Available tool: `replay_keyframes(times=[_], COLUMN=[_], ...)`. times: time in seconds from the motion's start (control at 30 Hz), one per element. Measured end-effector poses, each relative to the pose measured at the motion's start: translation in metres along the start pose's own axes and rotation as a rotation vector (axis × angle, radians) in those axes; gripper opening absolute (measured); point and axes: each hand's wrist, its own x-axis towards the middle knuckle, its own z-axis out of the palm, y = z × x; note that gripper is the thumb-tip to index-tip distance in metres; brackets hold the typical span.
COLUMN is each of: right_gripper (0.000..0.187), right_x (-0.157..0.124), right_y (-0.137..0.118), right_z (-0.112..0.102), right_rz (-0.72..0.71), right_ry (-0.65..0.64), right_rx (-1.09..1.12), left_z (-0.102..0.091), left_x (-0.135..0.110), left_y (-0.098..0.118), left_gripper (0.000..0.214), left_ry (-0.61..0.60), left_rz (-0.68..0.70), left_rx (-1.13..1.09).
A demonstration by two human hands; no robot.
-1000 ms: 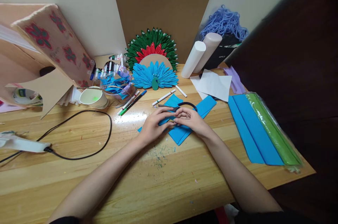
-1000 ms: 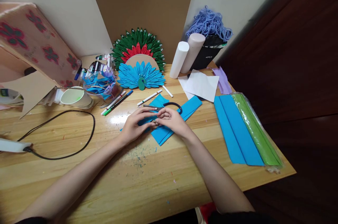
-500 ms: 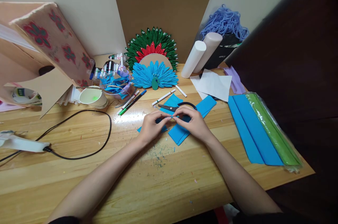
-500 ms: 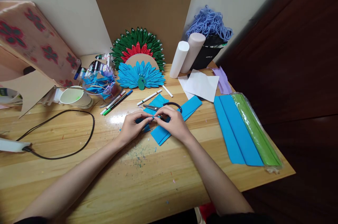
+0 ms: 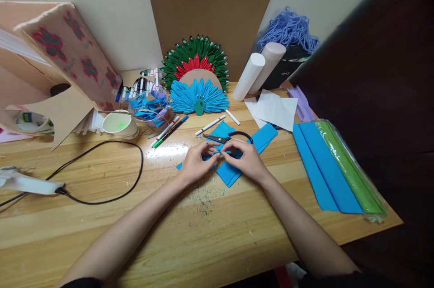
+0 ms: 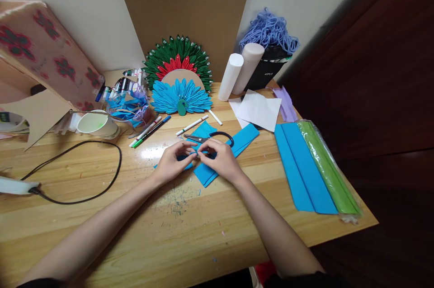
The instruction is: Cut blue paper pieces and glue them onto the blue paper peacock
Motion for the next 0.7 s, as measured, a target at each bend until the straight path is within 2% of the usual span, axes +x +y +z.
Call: replay_keyframes(times=[0.17,0.4,0.5,0.7], right_gripper=[0.008,0.011,0.012,0.013], right_x=[-0.0007,-0.0030,-0.0035,-0.0036], right_y=[0.0023,0.0057,0.0061,0.0067], right_z=[0.0025,0.0076,0.0080,0.0061], right_rz=[-0.081,-0.198,-0.225,-0.267], right_ry=[0.027,0.061,0.036,0.007], right_rx=[-0.060,-0.185,-0.241,-0.244], left_z=[0.0007,-0.0001,-0.0008,-0.0015], left_x=[0.0011,0.0027,0.0038,0.0042], left_y=[0.0016,0.0064,0.0051,0.0070], left_gripper=[0.027,0.033,0.030,0.029], left_ry=[0.003,0.019,0.043,0.044], left_rz=[-0.016,-0.179,-0.227,-0.235], left_rx=[-0.080,-0.215,-0.287,-0.323])
